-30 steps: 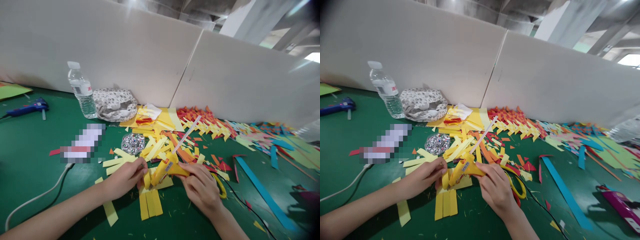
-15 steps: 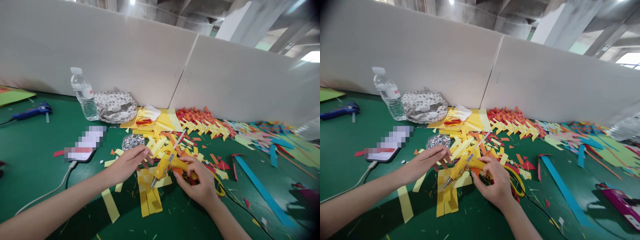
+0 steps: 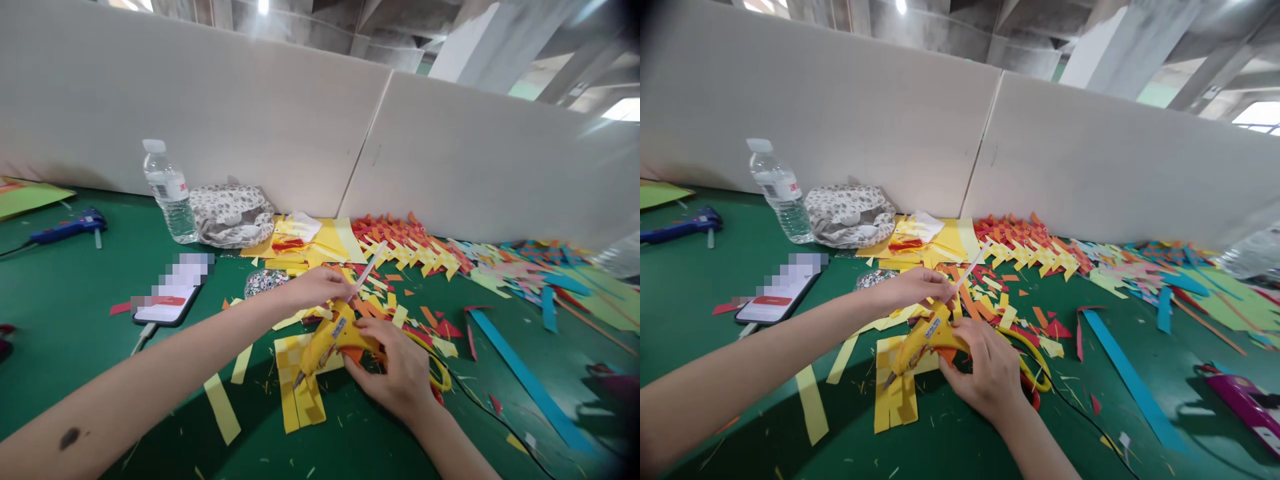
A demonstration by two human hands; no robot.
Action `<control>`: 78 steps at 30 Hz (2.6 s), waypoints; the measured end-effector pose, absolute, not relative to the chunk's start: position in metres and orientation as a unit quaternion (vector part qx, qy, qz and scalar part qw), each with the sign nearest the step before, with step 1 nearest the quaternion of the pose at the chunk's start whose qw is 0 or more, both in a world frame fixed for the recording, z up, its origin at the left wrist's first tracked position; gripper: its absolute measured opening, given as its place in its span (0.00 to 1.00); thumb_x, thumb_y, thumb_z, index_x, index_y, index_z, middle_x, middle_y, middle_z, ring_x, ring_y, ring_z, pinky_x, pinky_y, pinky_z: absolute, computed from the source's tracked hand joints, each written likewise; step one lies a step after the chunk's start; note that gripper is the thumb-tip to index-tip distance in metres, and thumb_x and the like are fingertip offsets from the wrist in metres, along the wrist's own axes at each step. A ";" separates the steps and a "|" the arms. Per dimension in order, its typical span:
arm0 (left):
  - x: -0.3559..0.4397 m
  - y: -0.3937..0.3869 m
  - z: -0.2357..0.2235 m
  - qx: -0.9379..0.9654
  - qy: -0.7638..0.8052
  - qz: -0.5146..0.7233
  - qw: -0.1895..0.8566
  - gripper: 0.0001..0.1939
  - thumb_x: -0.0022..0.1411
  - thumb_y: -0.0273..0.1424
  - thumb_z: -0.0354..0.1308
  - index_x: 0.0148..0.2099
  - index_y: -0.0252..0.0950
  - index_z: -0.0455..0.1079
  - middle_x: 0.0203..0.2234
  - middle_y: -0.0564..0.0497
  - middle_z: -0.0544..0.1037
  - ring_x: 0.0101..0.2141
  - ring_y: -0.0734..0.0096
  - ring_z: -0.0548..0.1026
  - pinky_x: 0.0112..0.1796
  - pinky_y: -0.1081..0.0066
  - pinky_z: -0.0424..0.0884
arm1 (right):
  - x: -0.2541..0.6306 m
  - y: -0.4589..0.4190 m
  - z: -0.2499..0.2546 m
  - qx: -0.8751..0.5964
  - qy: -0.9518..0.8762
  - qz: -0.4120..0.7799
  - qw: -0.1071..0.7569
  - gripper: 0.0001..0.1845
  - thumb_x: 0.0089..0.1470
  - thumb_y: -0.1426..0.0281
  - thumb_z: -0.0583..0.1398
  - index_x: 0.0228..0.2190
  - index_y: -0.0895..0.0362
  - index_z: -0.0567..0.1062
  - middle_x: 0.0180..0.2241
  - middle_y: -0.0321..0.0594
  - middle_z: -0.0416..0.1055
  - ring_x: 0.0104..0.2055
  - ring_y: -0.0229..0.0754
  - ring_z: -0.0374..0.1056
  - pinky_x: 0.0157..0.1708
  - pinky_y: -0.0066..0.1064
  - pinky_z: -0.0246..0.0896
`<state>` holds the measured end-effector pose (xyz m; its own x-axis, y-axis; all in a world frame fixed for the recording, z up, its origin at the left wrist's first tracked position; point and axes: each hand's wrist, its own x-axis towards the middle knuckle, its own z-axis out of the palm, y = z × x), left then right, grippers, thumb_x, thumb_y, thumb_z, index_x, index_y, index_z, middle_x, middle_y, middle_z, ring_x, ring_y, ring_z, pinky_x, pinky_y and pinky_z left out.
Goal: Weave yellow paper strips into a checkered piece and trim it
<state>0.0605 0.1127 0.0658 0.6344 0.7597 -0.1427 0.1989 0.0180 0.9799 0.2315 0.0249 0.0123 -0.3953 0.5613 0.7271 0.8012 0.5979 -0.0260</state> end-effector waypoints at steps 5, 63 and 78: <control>0.065 0.102 0.069 0.667 0.374 0.251 0.593 0.13 0.57 0.38 0.52 0.27 0.33 0.69 0.32 0.48 0.78 0.31 0.71 0.73 0.30 0.72 0.65 | 0.229 0.025 0.015 -0.490 -0.793 -0.233 0.278 0.21 0.41 0.61 0.59 0.38 0.59 0.68 0.30 0.45 0.74 0.30 0.47 0.72 0.27 0.34 0.64; -0.012 0.046 0.010 0.764 0.445 0.138 0.447 0.05 0.59 0.32 0.51 0.40 0.42 0.63 0.28 0.56 0.75 0.27 0.71 0.71 0.25 0.76 0.60 | 0.247 0.034 0.004 -0.437 -0.841 -0.180 0.264 0.14 0.52 0.66 0.57 0.37 0.63 0.73 0.31 0.50 0.75 0.32 0.47 0.72 0.31 0.37 0.69; -0.012 0.045 0.012 0.774 0.443 0.141 0.431 0.06 0.60 0.33 0.51 0.40 0.40 0.64 0.27 0.55 0.75 0.27 0.71 0.72 0.25 0.76 0.61 | 0.249 0.038 0.003 -0.406 -0.859 -0.160 0.267 0.11 0.53 0.69 0.57 0.36 0.63 0.73 0.29 0.49 0.75 0.30 0.45 0.71 0.29 0.35 0.69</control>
<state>-0.0122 0.0454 0.0119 0.5682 0.8064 -0.1639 0.5642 -0.2368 0.7910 0.2487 0.0378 0.0032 -0.5281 0.6125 0.5882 0.7829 0.6194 0.0579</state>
